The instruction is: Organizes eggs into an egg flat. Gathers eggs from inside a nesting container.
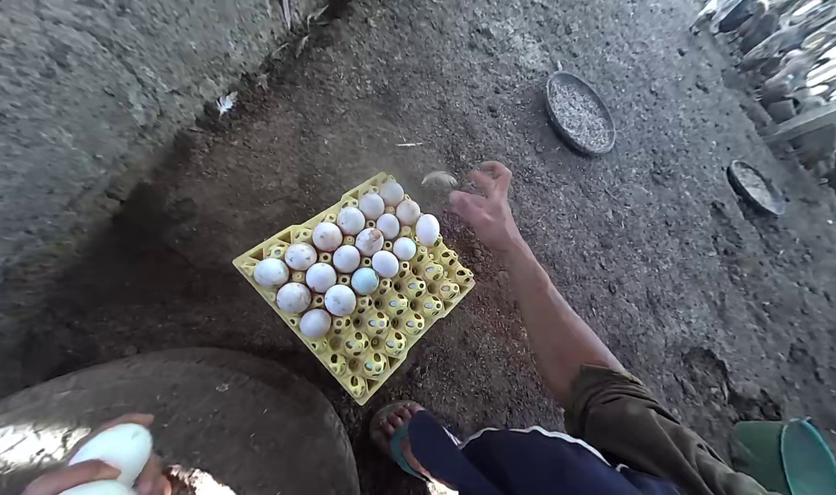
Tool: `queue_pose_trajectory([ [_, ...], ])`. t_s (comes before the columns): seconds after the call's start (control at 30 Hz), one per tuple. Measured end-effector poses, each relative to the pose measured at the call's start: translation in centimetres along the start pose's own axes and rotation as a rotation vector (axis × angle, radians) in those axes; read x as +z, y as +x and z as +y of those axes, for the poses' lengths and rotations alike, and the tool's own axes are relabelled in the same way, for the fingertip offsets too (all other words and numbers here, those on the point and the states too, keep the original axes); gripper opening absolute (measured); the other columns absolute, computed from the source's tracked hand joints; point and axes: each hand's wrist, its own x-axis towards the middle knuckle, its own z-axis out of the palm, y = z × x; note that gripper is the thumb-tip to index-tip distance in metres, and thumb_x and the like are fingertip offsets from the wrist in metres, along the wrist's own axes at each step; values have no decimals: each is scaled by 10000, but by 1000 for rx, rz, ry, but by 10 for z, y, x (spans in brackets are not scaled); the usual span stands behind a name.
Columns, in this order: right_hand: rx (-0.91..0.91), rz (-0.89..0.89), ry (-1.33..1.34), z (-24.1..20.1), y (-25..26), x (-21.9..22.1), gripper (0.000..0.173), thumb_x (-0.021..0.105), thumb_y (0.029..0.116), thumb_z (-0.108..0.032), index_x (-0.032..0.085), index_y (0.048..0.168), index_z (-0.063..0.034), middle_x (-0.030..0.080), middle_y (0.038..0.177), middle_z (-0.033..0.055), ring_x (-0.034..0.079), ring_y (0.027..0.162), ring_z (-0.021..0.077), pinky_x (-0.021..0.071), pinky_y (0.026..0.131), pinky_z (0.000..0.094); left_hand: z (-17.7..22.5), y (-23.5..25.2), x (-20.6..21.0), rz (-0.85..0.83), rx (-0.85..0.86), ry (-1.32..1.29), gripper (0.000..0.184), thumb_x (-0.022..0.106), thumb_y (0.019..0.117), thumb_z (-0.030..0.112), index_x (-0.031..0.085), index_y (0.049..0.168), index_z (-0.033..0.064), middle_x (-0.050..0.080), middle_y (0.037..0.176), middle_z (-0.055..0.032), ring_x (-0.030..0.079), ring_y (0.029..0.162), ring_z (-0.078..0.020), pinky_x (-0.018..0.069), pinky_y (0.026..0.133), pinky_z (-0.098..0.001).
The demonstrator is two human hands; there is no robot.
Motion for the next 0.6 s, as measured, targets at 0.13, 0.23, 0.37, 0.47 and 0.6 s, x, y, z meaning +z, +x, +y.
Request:
queue_pose_trajectory([
  [0.13, 214, -206, -444, 13, -4, 6, 670, 641, 985, -467, 451, 1484, -63, 558, 1411, 252, 662, 1143, 386, 555, 933, 594, 6, 63, 55, -209, 23, 577, 430, 799, 774, 578, 689, 1106, 328, 507, 1446, 63, 486, 1319, -65, 469, 1055, -290],
  [0.23, 189, -365, -398, 27, 1, 33, 569, 706, 969, -379, 546, 1416, -66, 686, 1241, 187, 680, 1113, 337, 531, 973, 568, -1, 112, 116, -266, 187, 926, 524, 793, 668, 637, 727, 991, 230, 550, 1357, -146, 549, 1244, -178, 523, 964, -345],
  [0.37, 125, -258, -286, 36, -1, 41, 624, 851, 850, -310, 555, 1325, -35, 667, 1191, 190, 662, 1084, 322, 537, 956, 520, -21, 172, 178, -330, 459, 1168, 517, 735, 749, 646, 735, 974, 181, 571, 1306, -294, 651, 1080, -409, 578, 755, -535],
  [0.47, 105, -131, -221, 38, -10, 36, 601, 818, 877, -342, 586, 1332, -24, 651, 1229, 198, 630, 1125, 329, 523, 964, 512, -44, 215, 218, -341, 580, 1274, 492, 735, 786, 589, 742, 955, 126, 554, 1327, -319, 634, 1097, -470, 572, 745, -568],
  [0.6, 93, 238, -104, 40, -11, 9, 467, 556, 1048, -383, 558, 1353, -30, 691, 1198, 127, 679, 1087, 204, 566, 930, 414, -77, 265, 260, -403, 569, 1429, 428, 848, 737, 492, 752, 964, 142, 523, 1401, -286, 626, 1081, -462, 571, 728, -543],
])
